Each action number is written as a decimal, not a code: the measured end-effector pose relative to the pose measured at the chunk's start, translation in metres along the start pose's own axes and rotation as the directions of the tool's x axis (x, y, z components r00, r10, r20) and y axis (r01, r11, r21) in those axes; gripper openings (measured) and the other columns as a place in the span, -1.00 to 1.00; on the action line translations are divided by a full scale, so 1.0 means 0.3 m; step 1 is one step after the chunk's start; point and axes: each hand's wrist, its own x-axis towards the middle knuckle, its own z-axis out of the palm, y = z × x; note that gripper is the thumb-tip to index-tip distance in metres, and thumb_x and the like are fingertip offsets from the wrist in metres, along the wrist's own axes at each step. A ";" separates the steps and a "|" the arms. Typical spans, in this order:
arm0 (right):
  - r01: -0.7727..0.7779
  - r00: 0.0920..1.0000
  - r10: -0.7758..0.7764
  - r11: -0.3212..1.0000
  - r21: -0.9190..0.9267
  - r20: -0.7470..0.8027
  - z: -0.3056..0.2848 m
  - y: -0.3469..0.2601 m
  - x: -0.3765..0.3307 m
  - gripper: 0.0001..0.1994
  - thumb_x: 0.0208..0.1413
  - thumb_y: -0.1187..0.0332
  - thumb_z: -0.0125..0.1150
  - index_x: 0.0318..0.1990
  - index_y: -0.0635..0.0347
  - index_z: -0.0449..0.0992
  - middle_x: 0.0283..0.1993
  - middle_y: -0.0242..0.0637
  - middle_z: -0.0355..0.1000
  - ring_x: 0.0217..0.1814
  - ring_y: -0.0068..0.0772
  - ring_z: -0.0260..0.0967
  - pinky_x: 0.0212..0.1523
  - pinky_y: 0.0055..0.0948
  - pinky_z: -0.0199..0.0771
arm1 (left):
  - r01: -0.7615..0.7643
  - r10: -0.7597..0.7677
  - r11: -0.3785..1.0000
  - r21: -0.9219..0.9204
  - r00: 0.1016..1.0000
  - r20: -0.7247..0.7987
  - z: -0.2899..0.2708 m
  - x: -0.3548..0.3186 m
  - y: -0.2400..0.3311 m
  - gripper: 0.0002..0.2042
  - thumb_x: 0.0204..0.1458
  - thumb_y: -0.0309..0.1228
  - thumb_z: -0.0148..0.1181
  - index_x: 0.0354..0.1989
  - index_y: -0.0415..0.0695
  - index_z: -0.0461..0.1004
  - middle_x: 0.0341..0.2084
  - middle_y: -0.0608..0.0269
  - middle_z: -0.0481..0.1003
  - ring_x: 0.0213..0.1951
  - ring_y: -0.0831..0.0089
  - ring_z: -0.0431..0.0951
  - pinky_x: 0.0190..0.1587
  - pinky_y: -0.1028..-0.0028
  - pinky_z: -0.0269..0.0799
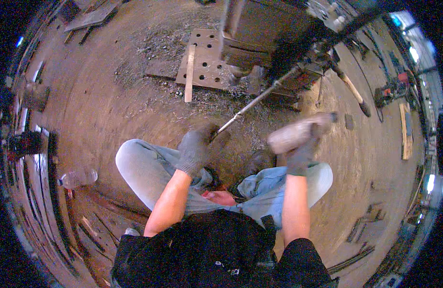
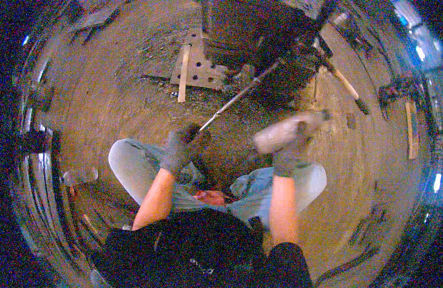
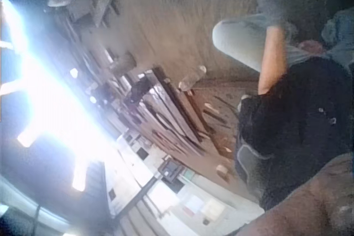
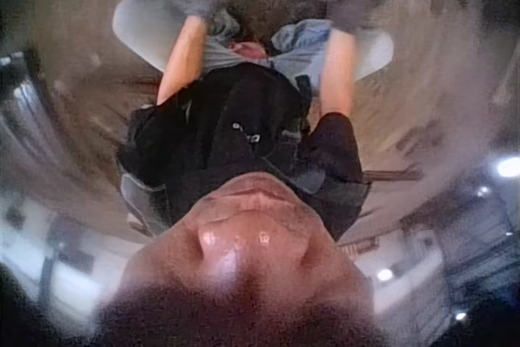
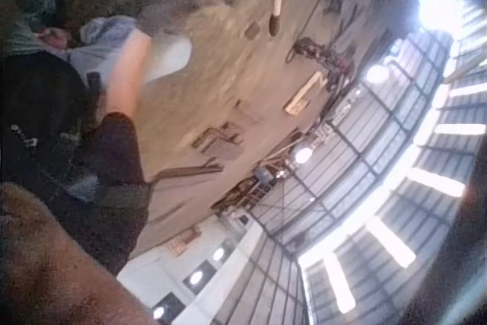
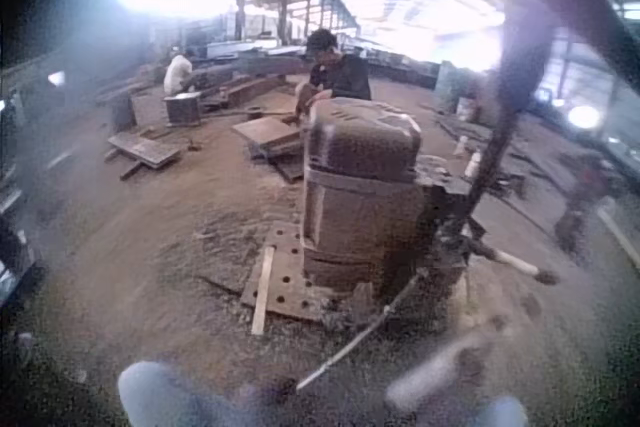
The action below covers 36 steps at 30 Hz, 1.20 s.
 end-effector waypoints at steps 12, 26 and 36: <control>0.178 0.863 -0.422 0.767 -0.617 -0.276 -0.750 -0.234 0.151 -0.38 0.20 0.03 0.22 0.31 0.20 0.30 0.27 -0.27 0.35 0.21 -0.40 0.31 0.19 -0.30 0.33 | -0.001 -0.007 0.986 -0.170 0.999 -0.049 0.060 0.023 -0.021 -0.64 0.09 -0.11 0.31 -0.20 -0.20 0.61 -0.52 0.09 0.61 -0.47 0.43 0.59 -0.38 0.35 0.46; -0.409 0.849 0.052 0.694 -0.592 -0.526 -1.167 0.382 -0.252 -0.49 0.23 0.09 0.14 0.21 0.24 0.40 0.09 -0.26 0.47 0.06 -0.38 0.39 0.01 -0.29 0.42 | 0.031 -0.061 0.943 -0.331 0.995 -0.079 0.037 -0.003 -0.004 -0.77 0.13 -0.30 0.31 -0.26 -0.25 0.60 -0.52 0.32 0.55 -0.45 0.58 0.47 -0.38 0.48 0.40; -0.259 0.941 0.078 0.790 -0.555 -0.329 -1.269 0.391 -0.336 -0.54 0.24 0.13 0.10 0.17 0.25 0.43 -0.01 -0.26 0.52 -0.01 -0.37 0.43 -0.09 -0.28 0.46 | -0.233 0.110 0.808 -0.541 0.962 -0.250 0.047 -0.007 -0.132 -0.60 0.26 -0.09 0.05 0.01 -0.19 0.52 -0.21 0.15 0.59 -0.55 0.50 0.47 -0.49 0.56 0.40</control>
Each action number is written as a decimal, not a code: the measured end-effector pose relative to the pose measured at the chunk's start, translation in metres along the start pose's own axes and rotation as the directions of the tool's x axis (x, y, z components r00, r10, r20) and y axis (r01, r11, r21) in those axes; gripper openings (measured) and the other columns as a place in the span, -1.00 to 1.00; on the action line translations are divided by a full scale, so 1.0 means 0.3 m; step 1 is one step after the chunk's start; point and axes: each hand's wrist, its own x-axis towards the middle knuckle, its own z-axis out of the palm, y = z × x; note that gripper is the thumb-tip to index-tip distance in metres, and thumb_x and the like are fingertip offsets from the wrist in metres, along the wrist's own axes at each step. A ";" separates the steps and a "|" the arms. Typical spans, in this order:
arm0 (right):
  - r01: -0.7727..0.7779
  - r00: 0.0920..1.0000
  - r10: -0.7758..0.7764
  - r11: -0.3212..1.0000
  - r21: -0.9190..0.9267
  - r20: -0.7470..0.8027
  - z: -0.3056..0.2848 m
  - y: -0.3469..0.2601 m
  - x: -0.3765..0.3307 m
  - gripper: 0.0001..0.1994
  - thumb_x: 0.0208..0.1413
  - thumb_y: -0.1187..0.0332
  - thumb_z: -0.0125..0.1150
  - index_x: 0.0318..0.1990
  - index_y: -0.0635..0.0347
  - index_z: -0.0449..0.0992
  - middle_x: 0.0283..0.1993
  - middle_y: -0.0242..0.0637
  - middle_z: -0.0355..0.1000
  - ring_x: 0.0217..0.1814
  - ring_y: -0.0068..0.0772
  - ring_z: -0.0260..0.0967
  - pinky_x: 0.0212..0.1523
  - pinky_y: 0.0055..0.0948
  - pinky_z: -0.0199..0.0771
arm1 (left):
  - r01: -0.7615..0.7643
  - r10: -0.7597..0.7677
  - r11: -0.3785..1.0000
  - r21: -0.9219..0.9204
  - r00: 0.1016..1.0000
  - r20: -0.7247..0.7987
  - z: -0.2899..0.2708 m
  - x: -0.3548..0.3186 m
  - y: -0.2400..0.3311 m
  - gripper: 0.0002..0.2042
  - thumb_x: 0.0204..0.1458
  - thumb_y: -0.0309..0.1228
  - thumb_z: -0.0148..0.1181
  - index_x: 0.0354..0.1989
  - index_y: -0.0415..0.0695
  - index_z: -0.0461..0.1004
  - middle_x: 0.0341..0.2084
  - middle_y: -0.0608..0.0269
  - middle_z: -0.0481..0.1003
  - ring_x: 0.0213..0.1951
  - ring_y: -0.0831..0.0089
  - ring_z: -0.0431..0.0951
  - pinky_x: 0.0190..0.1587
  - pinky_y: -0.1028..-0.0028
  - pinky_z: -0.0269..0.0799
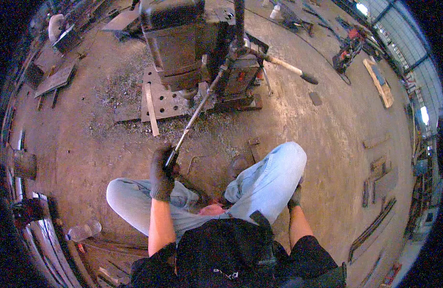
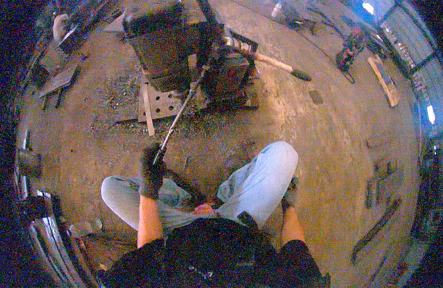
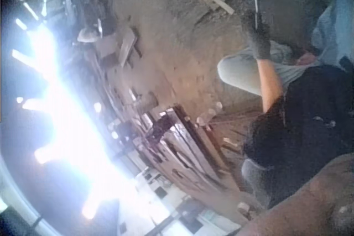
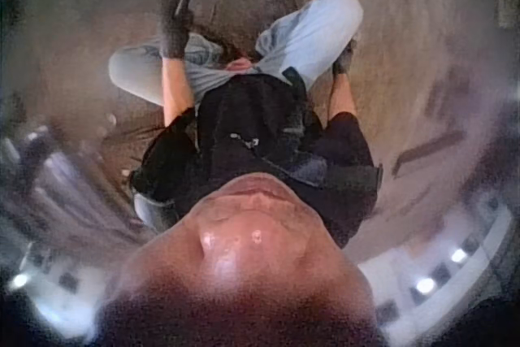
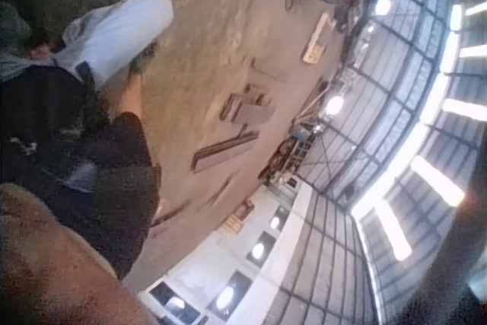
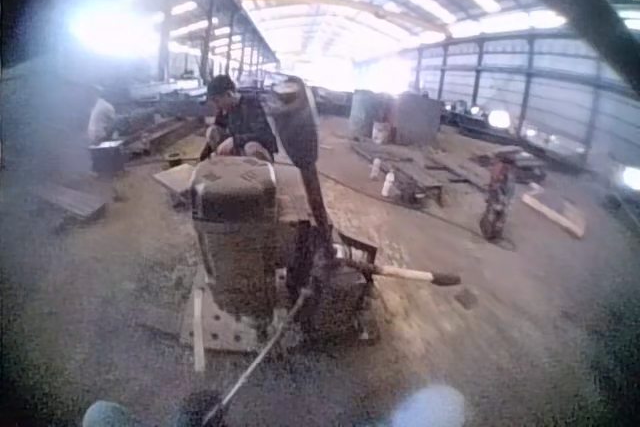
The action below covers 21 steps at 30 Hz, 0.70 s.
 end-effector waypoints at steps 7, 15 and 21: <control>-0.147 0.949 0.117 0.986 -0.083 -0.291 -0.164 0.021 -0.057 -0.42 0.15 0.35 0.18 0.31 0.12 0.14 -0.32 -0.33 0.37 -0.30 -0.42 0.34 -0.40 -0.31 0.40 | -0.098 0.033 0.896 -0.433 0.987 -0.156 -0.044 -0.090 0.133 -0.41 0.29 0.10 -0.11 0.16 -0.20 0.42 0.07 -0.06 0.51 -0.68 0.63 0.26 -0.71 0.63 0.20; 0.214 0.946 -0.166 0.965 0.153 -0.277 -0.160 -0.425 0.059 -0.67 0.26 0.25 0.16 0.11 0.10 0.36 -0.30 -0.41 0.39 -0.37 -0.54 0.32 -0.38 -0.48 0.38 | -0.167 0.222 0.318 -0.933 0.970 -0.098 -0.067 -0.089 0.543 -0.47 0.28 -0.07 -0.04 0.26 -0.21 0.30 0.07 -0.01 0.51 -0.37 0.41 0.47 -0.29 0.41 0.40; 0.502 0.861 -0.470 0.845 0.182 -0.195 -0.002 -0.981 0.074 -0.70 0.27 0.23 0.18 0.07 0.11 0.40 -0.27 -0.37 0.44 -0.36 -0.56 0.34 -0.38 -0.50 0.39 | -0.022 0.580 0.449 -0.893 0.767 0.273 0.069 -0.011 0.989 -0.62 0.19 -0.41 0.10 0.18 -0.16 0.31 -0.08 0.05 0.48 -0.26 0.22 0.60 -0.16 0.27 0.53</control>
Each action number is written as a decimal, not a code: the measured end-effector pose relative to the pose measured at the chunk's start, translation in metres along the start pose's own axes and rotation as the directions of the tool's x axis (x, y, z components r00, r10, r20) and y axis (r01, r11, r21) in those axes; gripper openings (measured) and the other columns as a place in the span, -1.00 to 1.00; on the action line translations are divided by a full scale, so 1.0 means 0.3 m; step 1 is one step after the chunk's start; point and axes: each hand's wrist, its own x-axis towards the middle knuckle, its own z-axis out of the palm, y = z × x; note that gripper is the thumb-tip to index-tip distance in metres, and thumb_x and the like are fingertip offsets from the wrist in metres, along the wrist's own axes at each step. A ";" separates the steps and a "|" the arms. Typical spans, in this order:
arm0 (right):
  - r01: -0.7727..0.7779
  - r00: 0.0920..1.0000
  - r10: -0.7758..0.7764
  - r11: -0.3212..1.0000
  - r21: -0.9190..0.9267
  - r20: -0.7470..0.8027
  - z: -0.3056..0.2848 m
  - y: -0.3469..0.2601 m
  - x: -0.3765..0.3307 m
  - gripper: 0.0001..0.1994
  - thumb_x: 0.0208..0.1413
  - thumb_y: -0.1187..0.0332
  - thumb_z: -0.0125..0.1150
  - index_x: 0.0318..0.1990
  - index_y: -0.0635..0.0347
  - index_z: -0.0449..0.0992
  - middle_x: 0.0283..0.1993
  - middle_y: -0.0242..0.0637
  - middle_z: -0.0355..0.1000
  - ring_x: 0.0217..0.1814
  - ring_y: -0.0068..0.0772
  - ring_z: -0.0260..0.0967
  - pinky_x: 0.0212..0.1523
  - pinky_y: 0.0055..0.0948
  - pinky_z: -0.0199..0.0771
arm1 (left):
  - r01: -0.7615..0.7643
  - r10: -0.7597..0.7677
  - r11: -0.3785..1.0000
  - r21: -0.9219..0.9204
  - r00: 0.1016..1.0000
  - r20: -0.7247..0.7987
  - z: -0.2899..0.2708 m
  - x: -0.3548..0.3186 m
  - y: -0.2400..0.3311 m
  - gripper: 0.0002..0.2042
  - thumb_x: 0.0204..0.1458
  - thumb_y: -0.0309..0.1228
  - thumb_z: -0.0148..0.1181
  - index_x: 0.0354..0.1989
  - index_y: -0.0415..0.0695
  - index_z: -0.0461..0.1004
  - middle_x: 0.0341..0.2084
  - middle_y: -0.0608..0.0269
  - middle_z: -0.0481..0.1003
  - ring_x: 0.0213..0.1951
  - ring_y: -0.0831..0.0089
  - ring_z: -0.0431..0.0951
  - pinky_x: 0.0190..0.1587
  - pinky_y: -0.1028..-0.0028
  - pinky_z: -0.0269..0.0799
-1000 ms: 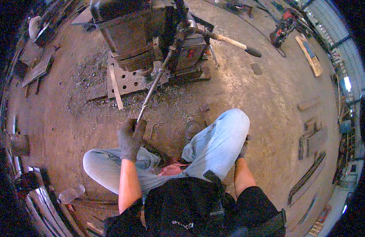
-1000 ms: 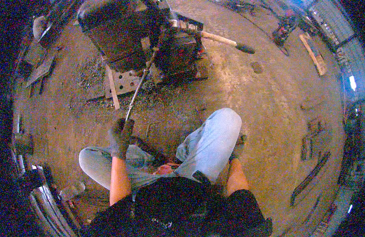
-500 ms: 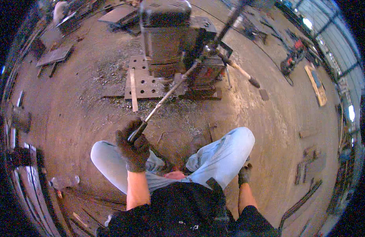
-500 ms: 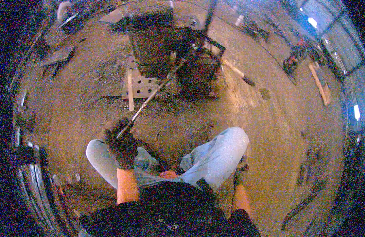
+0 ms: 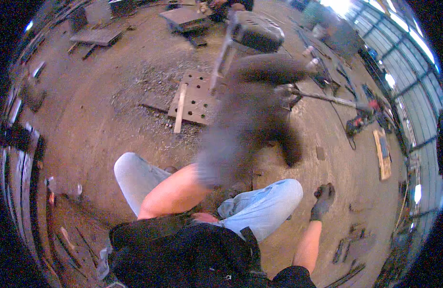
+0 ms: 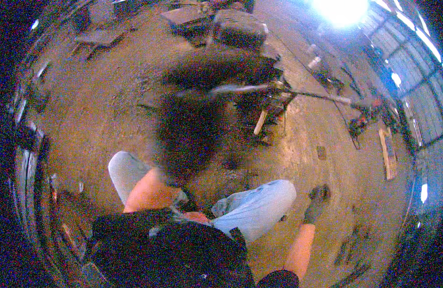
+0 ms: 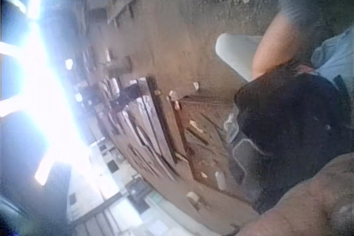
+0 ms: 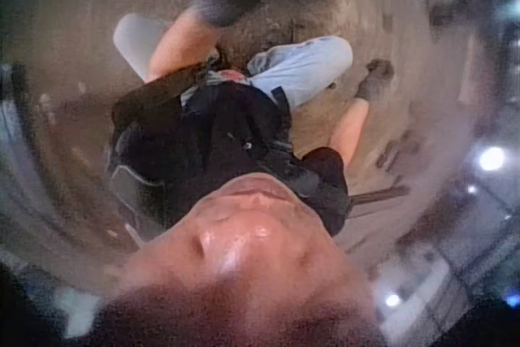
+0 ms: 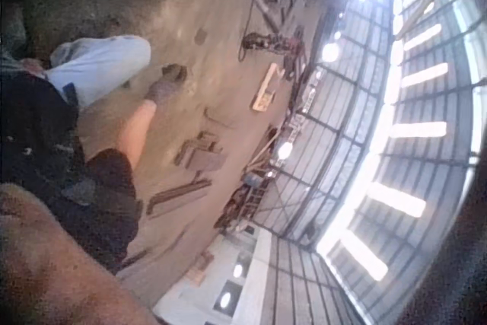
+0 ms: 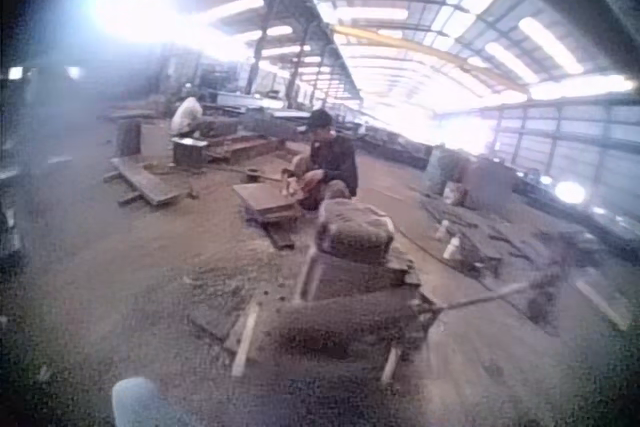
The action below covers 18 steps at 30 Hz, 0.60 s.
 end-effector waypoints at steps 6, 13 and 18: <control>0.174 0.976 -0.179 0.983 0.054 0.128 -0.087 -0.295 0.324 -0.56 0.36 0.14 -0.04 0.28 0.17 0.30 0.11 -0.28 0.40 0.08 -0.37 0.33 0.08 -0.30 0.40 | -0.506 0.366 0.598 0.621 0.862 0.349 0.379 0.361 -0.411 -0.77 0.10 -0.38 0.12 -0.12 -0.22 0.42 -0.29 -0.06 0.50 -0.30 0.00 0.59 -0.30 0.10 0.52; 0.610 0.772 -0.631 0.703 -0.367 0.076 -0.527 -0.635 0.564 -0.53 0.39 0.31 -0.16 0.39 0.27 0.18 0.36 -0.10 0.25 0.33 -0.27 0.24 0.36 -0.25 0.23 | -0.368 0.144 0.614 0.698 0.922 0.359 0.563 0.426 -0.699 -0.73 0.10 -0.32 0.12 -0.08 -0.18 0.44 -0.25 -0.11 0.48 -0.33 -0.07 0.61 -0.33 0.06 0.54; 0.612 0.690 -0.723 0.553 -0.565 0.039 -0.361 -0.877 0.300 -0.63 0.31 0.31 -0.04 0.17 0.32 0.40 -0.03 -0.18 0.50 -0.06 -0.33 0.44 0.01 -0.33 0.49 | -0.060 -0.304 0.675 0.736 0.885 0.351 0.493 0.418 -0.872 -0.75 0.09 -0.31 0.11 -0.13 -0.17 0.50 -0.24 -0.08 0.51 -0.31 -0.08 0.63 -0.33 0.04 0.56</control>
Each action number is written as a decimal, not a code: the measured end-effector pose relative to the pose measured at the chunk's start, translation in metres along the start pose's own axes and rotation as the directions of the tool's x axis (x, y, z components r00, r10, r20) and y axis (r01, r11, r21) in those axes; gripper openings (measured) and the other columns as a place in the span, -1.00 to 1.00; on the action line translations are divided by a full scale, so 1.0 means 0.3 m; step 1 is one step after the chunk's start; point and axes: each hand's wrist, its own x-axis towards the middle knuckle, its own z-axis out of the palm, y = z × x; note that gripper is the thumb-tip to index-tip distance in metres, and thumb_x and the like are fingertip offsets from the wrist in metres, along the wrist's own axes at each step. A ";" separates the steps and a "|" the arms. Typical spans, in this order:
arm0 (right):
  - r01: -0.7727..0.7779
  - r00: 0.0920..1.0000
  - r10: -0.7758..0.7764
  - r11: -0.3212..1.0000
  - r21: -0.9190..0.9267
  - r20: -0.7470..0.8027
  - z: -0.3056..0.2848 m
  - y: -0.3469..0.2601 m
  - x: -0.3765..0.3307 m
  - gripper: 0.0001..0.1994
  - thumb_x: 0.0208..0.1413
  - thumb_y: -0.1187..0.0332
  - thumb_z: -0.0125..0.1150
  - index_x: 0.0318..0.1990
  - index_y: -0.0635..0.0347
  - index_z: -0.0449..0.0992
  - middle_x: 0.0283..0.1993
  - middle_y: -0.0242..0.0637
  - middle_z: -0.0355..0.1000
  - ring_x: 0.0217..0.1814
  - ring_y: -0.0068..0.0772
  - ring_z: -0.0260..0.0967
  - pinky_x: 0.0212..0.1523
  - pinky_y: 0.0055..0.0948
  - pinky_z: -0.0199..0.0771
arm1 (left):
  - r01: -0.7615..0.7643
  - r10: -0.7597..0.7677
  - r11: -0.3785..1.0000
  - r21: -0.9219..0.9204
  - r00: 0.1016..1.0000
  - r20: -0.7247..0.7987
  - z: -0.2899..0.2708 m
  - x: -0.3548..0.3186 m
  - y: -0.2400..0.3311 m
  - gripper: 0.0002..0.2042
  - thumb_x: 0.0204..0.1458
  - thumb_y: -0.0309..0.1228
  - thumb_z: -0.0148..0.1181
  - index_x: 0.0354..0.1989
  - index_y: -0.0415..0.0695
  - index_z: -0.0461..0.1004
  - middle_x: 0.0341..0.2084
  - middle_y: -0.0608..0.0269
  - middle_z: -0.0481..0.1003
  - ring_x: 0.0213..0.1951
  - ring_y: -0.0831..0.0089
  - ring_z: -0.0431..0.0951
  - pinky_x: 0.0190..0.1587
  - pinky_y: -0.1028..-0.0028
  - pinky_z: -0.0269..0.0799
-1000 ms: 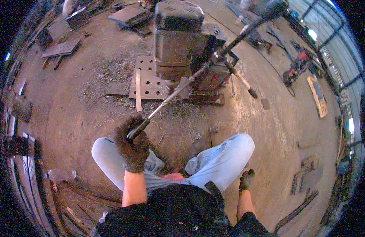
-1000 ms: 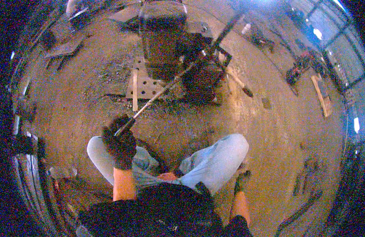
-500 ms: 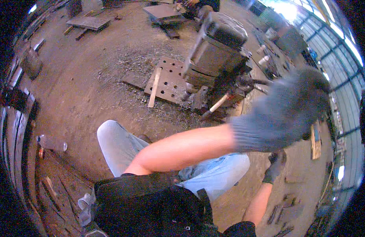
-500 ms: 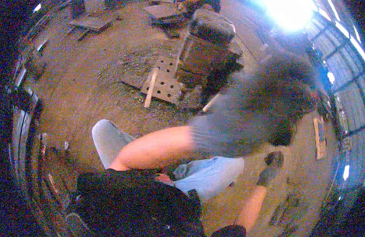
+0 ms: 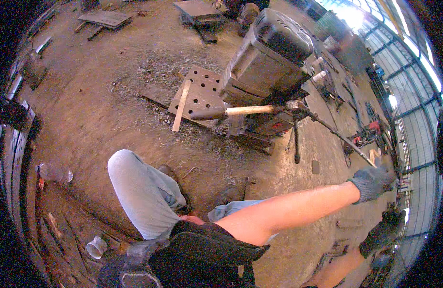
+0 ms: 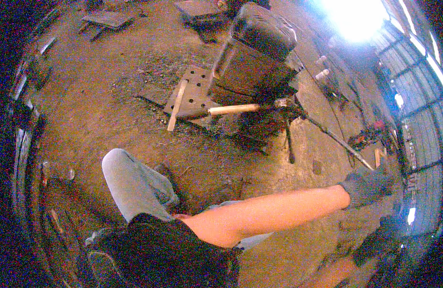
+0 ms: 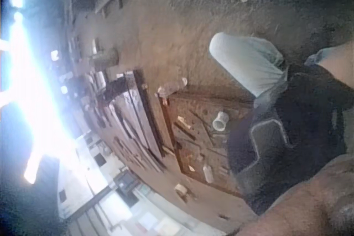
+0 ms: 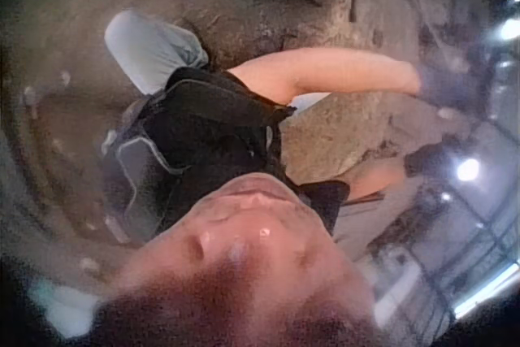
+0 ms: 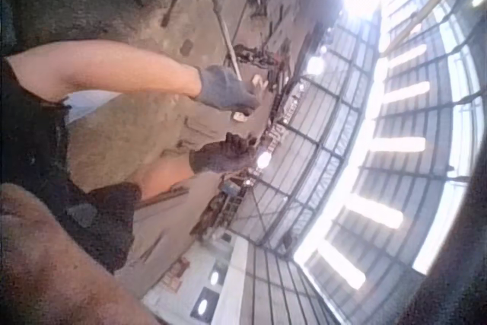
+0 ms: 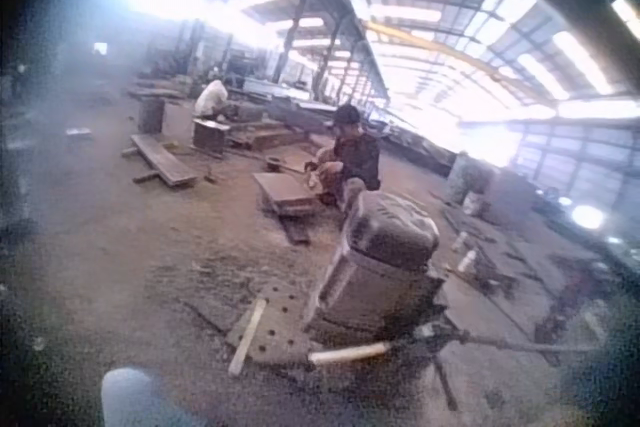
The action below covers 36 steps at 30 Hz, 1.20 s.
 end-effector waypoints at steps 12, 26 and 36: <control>-0.024 0.908 -0.068 0.977 0.213 0.414 0.247 -0.411 -0.254 -0.70 0.27 0.32 0.08 0.04 0.34 0.48 -0.14 -0.21 0.51 -0.18 -0.36 0.44 -0.11 -0.37 0.51 | 0.384 -0.385 0.902 0.198 0.922 -0.037 0.345 -0.183 -0.694 -0.83 0.05 -0.38 0.12 -0.23 -0.15 0.56 -0.24 -0.14 0.59 -0.20 -0.05 0.64 -0.20 0.05 0.56; 0.716 0.686 -0.595 0.455 -0.529 0.418 0.506 -0.625 0.095 -0.41 0.15 0.26 0.30 0.32 0.19 0.31 0.36 0.03 0.27 0.42 -0.01 0.19 0.39 -0.05 0.18 | 0.270 -0.338 0.817 0.509 0.940 0.044 -0.048 -0.978 -0.866 -0.81 -0.10 -0.45 0.14 -0.36 -0.29 0.58 -0.48 -0.14 0.60 -0.38 -0.05 0.65 -0.38 0.08 0.57; 0.677 0.702 -0.124 0.420 -0.604 0.701 0.750 -0.410 0.272 -0.35 0.03 0.21 0.38 0.31 0.01 0.33 0.12 -0.11 0.45 0.21 -0.08 0.39 0.13 -0.11 0.41 | 0.131 -0.351 0.813 0.567 0.888 0.297 -0.235 -1.065 -0.827 -0.77 0.03 -0.36 0.10 -0.21 -0.17 0.60 -0.38 -0.05 0.61 -0.32 0.01 0.65 -0.31 0.11 0.58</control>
